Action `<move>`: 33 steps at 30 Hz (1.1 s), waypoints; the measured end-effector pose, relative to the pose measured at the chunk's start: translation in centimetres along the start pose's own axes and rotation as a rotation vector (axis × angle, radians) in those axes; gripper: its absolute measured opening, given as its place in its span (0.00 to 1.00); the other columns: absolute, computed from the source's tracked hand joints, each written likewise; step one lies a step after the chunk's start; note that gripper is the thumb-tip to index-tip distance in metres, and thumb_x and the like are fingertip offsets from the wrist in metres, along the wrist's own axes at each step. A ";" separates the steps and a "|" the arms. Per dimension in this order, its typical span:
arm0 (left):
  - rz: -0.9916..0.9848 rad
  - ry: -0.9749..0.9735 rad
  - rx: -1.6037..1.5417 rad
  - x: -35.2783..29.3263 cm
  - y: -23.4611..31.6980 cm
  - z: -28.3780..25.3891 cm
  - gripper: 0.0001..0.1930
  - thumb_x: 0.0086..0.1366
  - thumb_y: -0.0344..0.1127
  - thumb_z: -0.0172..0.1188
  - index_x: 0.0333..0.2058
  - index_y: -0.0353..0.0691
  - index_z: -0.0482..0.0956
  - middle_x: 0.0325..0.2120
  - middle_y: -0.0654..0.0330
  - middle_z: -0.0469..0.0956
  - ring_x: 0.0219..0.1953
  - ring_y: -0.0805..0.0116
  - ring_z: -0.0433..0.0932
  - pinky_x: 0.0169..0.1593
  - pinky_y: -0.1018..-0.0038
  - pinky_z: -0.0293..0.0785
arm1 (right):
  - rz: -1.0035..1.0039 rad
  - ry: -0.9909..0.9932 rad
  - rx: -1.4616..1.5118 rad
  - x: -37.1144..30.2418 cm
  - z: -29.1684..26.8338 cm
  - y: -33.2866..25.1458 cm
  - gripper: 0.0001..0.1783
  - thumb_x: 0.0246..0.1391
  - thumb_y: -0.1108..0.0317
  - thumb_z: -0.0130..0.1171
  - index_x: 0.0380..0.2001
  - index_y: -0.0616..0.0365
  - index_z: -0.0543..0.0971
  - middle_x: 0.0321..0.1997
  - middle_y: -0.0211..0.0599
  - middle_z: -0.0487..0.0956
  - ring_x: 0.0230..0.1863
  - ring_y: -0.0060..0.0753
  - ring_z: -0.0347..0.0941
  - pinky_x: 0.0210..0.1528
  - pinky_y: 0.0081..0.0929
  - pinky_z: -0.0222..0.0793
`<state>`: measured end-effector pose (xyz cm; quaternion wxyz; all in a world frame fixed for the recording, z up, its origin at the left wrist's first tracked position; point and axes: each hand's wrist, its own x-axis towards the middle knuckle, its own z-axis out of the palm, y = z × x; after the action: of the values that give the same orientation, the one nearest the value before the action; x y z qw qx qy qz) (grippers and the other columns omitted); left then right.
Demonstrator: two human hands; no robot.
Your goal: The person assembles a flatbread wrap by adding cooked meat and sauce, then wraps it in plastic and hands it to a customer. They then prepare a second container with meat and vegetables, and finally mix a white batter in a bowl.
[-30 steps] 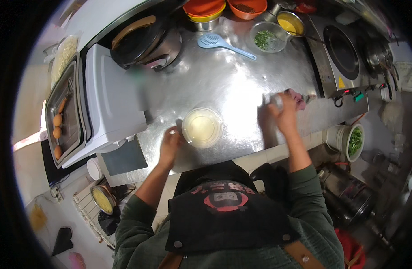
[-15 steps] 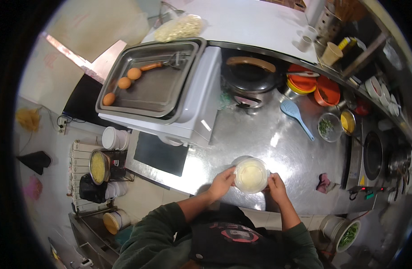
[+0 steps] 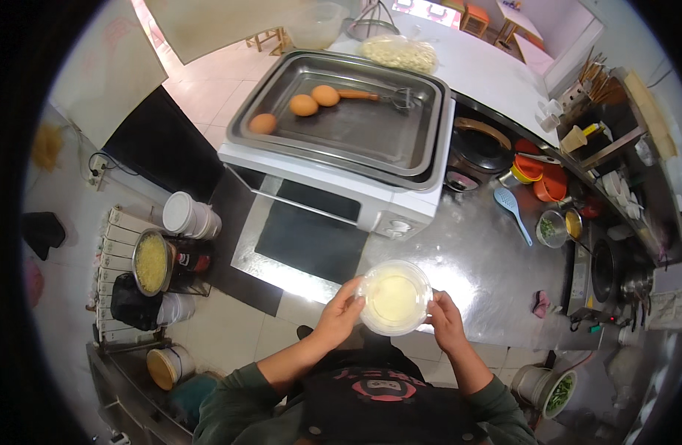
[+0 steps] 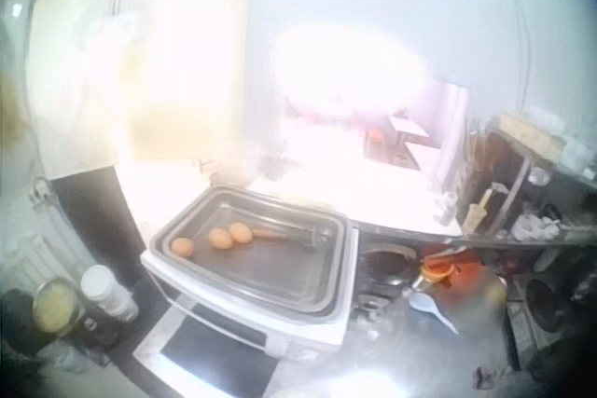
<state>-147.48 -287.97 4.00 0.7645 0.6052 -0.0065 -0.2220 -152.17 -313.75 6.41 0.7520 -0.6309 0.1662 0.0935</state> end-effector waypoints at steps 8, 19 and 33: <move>0.018 -0.049 -0.267 -4.8 9.6 -14.1 0.32 0.74 0.34 0.50 0.73 0.44 0.48 0.65 0.55 0.61 0.64 0.68 0.63 0.62 0.72 0.66 | -0.038 -0.065 -0.013 0.2 18.7 -3.7 0.11 0.72 0.62 0.48 0.46 0.58 0.73 0.48 0.33 0.78 0.44 0.21 0.75 0.41 0.22 0.77; -0.165 0.035 -0.490 -7.9 18.6 -31.8 0.29 0.74 0.40 0.53 0.67 0.32 0.60 0.61 0.50 0.70 0.62 0.62 0.71 0.64 0.64 0.70 | -0.060 -0.346 -0.091 6.7 37.1 -5.9 0.11 0.72 0.62 0.48 0.44 0.60 0.72 0.50 0.33 0.77 0.43 0.18 0.75 0.39 0.19 0.76; -0.111 0.252 -0.615 -4.5 24.5 -48.9 0.31 0.67 0.31 0.59 0.66 0.29 0.61 0.61 0.46 0.70 0.63 0.55 0.71 0.64 0.57 0.71 | -0.064 -0.634 -0.140 19.5 54.5 -9.6 0.14 0.72 0.62 0.48 0.52 0.60 0.72 0.60 0.38 0.73 0.49 0.24 0.74 0.43 0.23 0.78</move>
<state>-129.74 -237.14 14.86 0.8928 0.3683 0.1882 -0.1782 -123.55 -263.51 16.11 0.7235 -0.6256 -0.1033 0.2728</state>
